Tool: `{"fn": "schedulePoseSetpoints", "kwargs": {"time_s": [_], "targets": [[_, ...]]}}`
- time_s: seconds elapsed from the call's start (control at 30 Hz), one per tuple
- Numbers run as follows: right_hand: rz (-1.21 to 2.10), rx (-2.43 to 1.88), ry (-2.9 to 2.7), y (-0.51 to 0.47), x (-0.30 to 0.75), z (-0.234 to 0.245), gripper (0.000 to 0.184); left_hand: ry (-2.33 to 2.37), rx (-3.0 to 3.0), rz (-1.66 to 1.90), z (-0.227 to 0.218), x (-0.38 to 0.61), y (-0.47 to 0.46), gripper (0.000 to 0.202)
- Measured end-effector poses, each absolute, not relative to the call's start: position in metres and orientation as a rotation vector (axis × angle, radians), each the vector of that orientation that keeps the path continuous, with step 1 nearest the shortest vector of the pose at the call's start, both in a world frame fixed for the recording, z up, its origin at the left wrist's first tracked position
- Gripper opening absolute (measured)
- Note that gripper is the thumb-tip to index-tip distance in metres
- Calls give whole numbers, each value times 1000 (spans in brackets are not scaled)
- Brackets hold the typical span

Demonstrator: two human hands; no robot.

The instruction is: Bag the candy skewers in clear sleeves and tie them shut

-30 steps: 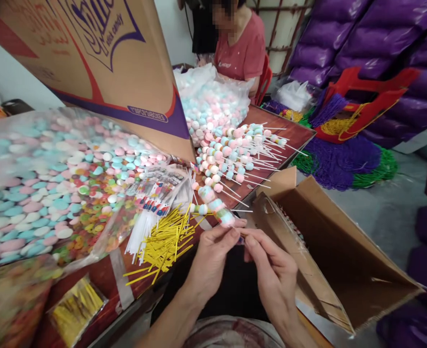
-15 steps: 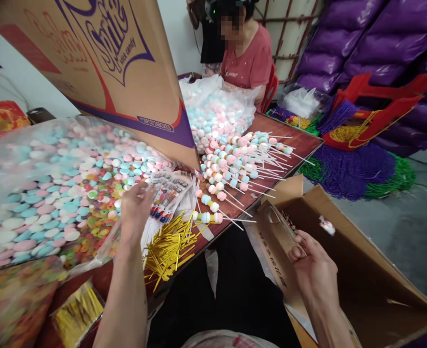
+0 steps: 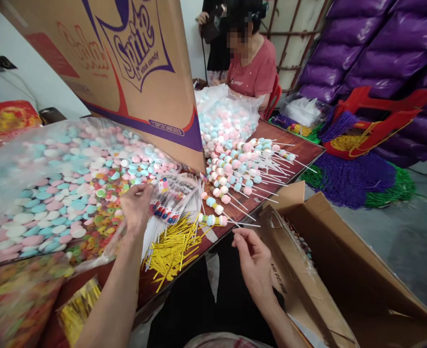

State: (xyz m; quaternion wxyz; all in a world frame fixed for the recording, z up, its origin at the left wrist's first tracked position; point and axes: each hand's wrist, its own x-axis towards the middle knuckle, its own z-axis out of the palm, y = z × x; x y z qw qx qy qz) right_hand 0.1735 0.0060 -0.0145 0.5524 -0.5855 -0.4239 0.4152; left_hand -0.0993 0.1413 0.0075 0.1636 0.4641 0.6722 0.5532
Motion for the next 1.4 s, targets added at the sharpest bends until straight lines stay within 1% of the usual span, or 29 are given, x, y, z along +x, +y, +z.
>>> {"fn": "schedulePoseSetpoints", "kwargs": {"time_s": [0.1,0.23,0.33,0.4,0.47,0.5,0.57,0.6,0.67,0.77,0.9,1.0,1.1,1.2,1.27,1.3,1.33,1.4], "targets": [[1024,-1298,-1137,19,157,3,29,1877,1408,1583,21,-73,126,11],[1207,-1145,-1059,52,137,23,35,1669,1662,1545,38,-31,102,11],[1277,-1083,-1038,70,134,28,31,1559,1725,1547,44,-7,86,8],[1245,-1093,-1015,74,136,26,32,1567,1611,1641,42,5,73,3],[1203,-1111,-955,74,140,22,35,1619,1384,1698,36,16,59,11],[1192,-1115,-923,73,142,20,36,1567,1277,1580,32,22,53,19],[1185,-1109,-879,71,145,18,37,1305,1045,1289,25,33,46,29],[1185,-1102,-872,71,146,17,36,1176,868,1233,22,38,46,32],[1172,-1090,-889,70,147,16,36,942,530,1233,20,44,52,36],[1128,-1087,-954,70,146,15,37,821,187,1367,22,48,66,36],[1107,-1061,-978,70,141,15,39,881,227,1501,27,50,71,24],[1119,-1055,-1004,71,137,17,42,932,305,1626,29,52,67,26],[1129,-1076,-1049,74,136,16,46,947,235,1591,28,46,66,32],[1151,-1096,-1156,78,139,12,47,953,159,1610,25,34,71,30],[1071,-1144,-1313,82,144,10,48,997,138,1673,24,27,76,29],[977,-1183,-1414,85,146,11,49,1018,130,1699,23,25,78,29],[846,-1228,-1523,89,150,13,48,1032,118,1721,23,23,79,29],[470,-1341,-1722,100,157,22,43,1035,90,1759,23,21,81,31]]}}
